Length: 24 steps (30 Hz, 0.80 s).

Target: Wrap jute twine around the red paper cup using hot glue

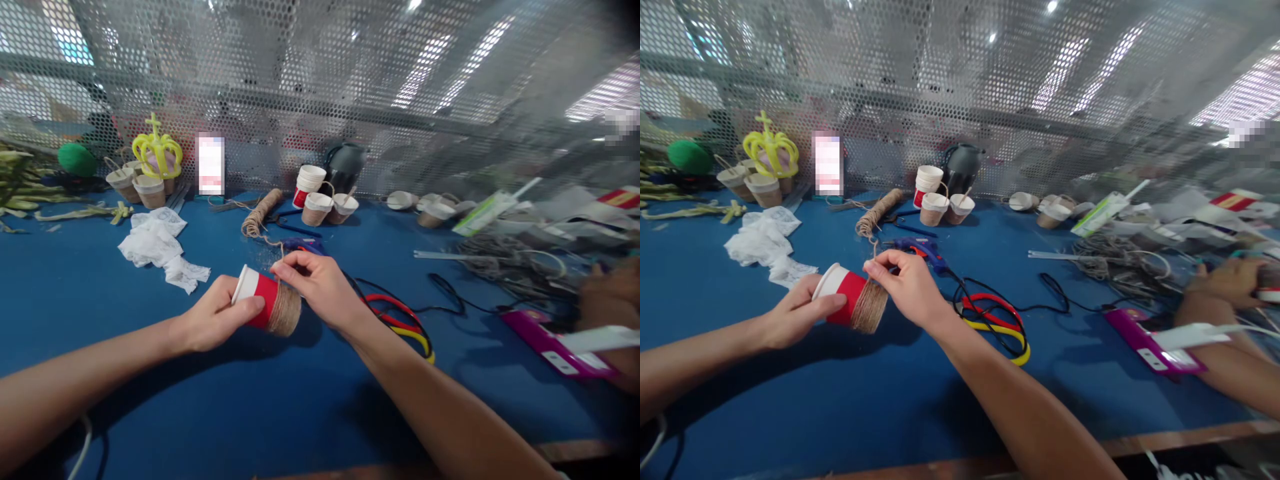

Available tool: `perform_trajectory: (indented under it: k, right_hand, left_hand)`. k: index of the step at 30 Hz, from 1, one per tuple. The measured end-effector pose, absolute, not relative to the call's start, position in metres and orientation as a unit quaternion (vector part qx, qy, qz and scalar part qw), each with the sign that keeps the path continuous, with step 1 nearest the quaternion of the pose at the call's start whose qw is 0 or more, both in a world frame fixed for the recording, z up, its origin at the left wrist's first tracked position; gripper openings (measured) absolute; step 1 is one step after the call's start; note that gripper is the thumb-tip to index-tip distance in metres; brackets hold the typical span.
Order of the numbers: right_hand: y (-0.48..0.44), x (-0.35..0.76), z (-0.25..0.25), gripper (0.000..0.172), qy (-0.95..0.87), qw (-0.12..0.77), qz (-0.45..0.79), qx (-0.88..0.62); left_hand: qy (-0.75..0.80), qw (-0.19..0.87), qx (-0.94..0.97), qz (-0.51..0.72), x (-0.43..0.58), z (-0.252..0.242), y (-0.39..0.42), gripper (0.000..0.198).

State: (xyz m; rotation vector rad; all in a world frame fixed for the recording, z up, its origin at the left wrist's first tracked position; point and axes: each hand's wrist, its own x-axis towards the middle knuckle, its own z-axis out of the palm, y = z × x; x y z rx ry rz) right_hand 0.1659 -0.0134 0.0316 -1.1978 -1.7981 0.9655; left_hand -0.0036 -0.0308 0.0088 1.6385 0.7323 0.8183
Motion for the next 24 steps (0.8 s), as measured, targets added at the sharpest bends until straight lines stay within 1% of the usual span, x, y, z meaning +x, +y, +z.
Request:
perform_trajectory:
  k: [8,11,13,15,18,21,24]
  right_hand:
    - [-0.015,0.165,0.032,0.019,-0.702,0.371,0.395,-0.462]
    - [-0.016,0.165,0.032,0.02,-0.703,0.368,0.395,-0.463]
    - [-0.015,0.166,0.031,0.02,-0.701,0.362,0.397,-0.469]
    - [-0.013,0.166,0.03,0.02,-0.697,0.358,0.392,-0.482]
    - [-0.009,0.168,0.029,0.028,-0.685,0.353,0.384,-0.509]
    - [-0.008,0.169,0.03,0.035,-0.684,0.355,0.377,-0.513]
    - [-0.011,0.168,0.031,0.035,-0.7,0.348,0.403,-0.475]
  left_hand:
    - [0.298,0.513,0.727,0.346,-0.005,0.009,-0.03,0.026]
    - [0.3,0.52,0.72,0.349,-0.006,0.008,-0.03,0.026]
    - [0.308,0.545,0.696,0.352,-0.005,0.008,-0.031,0.026]
    - [0.328,0.597,0.638,0.36,-0.002,0.008,-0.031,0.024]
    - [0.368,0.676,0.5,0.398,0.003,0.012,-0.027,0.018]
    - [0.417,0.695,0.384,0.443,0.007,0.017,-0.02,0.016]
    - [0.457,0.703,0.306,0.451,0.007,0.022,-0.013,0.016]
